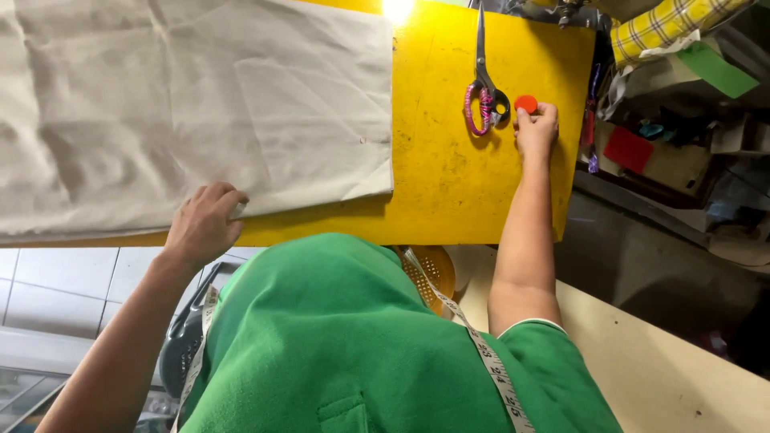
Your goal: Measuring and cutting a piece of beige fabric on a yellow work table using a tape measure and tailor's scissors.
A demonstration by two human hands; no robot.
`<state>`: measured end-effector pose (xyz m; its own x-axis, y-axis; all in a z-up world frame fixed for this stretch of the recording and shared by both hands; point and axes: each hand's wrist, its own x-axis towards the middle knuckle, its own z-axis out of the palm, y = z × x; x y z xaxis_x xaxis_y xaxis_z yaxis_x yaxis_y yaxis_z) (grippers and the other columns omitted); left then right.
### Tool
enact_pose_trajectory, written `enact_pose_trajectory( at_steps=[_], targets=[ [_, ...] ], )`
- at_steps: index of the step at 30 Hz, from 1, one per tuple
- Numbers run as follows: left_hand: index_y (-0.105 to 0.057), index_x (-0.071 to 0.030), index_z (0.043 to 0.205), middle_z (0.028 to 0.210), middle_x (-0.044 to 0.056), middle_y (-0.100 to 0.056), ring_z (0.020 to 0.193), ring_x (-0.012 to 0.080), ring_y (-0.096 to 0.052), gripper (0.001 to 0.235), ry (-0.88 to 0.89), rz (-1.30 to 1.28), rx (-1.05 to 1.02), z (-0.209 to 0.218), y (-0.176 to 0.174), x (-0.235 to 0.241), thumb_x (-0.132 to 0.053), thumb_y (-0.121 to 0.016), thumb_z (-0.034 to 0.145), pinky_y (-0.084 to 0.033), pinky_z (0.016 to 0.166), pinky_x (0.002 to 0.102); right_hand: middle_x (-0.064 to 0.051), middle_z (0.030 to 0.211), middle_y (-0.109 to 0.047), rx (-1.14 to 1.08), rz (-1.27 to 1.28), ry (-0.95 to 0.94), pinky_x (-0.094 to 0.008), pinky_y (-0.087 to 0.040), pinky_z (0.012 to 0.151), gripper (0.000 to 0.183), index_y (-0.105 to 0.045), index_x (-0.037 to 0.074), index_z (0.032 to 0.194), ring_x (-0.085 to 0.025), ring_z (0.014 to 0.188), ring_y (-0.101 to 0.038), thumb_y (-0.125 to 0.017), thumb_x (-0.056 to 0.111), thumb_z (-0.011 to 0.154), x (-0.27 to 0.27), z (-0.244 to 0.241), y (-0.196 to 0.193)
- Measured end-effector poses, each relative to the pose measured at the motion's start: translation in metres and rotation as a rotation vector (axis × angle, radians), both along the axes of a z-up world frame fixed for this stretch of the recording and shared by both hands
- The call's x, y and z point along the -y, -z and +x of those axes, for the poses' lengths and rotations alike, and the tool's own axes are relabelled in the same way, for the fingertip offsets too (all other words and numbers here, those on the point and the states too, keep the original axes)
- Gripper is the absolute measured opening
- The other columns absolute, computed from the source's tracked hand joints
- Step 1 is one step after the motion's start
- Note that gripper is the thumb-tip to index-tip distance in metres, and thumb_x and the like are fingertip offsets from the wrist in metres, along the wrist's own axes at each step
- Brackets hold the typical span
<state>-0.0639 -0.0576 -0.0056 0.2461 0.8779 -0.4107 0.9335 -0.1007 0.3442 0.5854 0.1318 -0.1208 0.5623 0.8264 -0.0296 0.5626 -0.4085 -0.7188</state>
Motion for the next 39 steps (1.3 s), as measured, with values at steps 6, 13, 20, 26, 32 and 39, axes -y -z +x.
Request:
enact_pose_trajectory(
  at_steps=[6, 13, 20, 26, 32, 39],
  targets=[
    [-0.063, -0.026, 0.127, 0.123, -0.002, -0.059, 0.127, 0.0197, -0.06, 0.039, 0.062, 0.098, -0.257, -0.027, 0.035, 0.021, -0.023, -0.068, 0.088, -0.052, 0.103, 0.038, -0.009, 0.083, -0.069, 0.212, 0.133, -0.139, -0.042, -0.057, 0.065, 0.044, -0.056, 0.018, 0.127, -0.028, 0.075, -0.074, -0.084, 0.022, 0.093, 0.053, -0.072, -0.072],
    [-0.064, -0.023, 0.114, 0.103, -0.002, -0.059, 0.11, 0.0163, -0.065, 0.022, 0.035, 0.177, -0.315, -0.054, 0.04, 0.032, -0.018, -0.062, 0.093, -0.055, 0.095, 0.034, -0.01, 0.086, -0.069, -0.484, -0.297, -0.677, -0.028, -0.057, 0.062, 0.018, -0.067, 0.004, 0.108, -0.016, 0.071, -0.066, -0.073, 0.013, 0.095, 0.144, -0.221, -0.099],
    [-0.066, -0.018, 0.119, 0.104, 0.004, -0.062, 0.107, 0.0223, -0.066, 0.028, 0.017, 0.217, -0.11, -0.05, 0.014, 0.029, -0.019, -0.066, 0.091, -0.055, 0.093, 0.039, -0.008, 0.091, -0.069, -0.306, -0.262, -0.603, -0.028, -0.057, 0.06, 0.018, -0.065, 0.015, 0.102, -0.016, 0.065, -0.072, -0.077, 0.026, 0.095, 0.161, -0.246, -0.072],
    [-0.057, -0.02, 0.138, 0.134, 0.011, -0.055, 0.129, 0.032, -0.055, 0.066, 0.016, 0.314, 0.058, -0.022, 0.023, 0.025, -0.043, -0.077, 0.08, -0.046, 0.105, 0.049, -0.003, 0.079, -0.068, -0.63, -0.111, -0.507, -0.021, -0.056, 0.059, 0.019, -0.06, 0.012, 0.087, -0.013, 0.068, -0.072, -0.075, 0.018, 0.097, 0.149, -0.288, -0.118],
    [-0.051, -0.016, 0.141, 0.137, 0.014, -0.052, 0.126, 0.0328, -0.057, 0.063, 0.011, 0.379, -0.06, -0.047, 0.037, 0.014, -0.027, -0.074, 0.084, -0.048, 0.102, 0.048, -0.005, 0.086, -0.07, -1.029, 0.059, -0.397, -0.023, -0.063, 0.067, 0.016, -0.056, 0.013, 0.091, -0.02, 0.081, -0.079, -0.071, 0.012, 0.097, 0.136, -0.318, -0.161],
    [-0.069, -0.028, 0.11, 0.103, -0.005, -0.064, 0.092, 0.0169, -0.071, 0.019, 0.05, 0.42, -0.106, -0.109, 0.03, 0.0, -0.042, -0.065, 0.099, -0.057, 0.08, 0.034, -0.004, 0.086, -0.07, -1.082, 0.17, -0.43, -0.029, -0.064, 0.075, 0.015, -0.058, 0.012, 0.093, -0.022, 0.087, -0.079, -0.072, 0.013, 0.096, 0.115, -0.348, -0.193]
  ],
)
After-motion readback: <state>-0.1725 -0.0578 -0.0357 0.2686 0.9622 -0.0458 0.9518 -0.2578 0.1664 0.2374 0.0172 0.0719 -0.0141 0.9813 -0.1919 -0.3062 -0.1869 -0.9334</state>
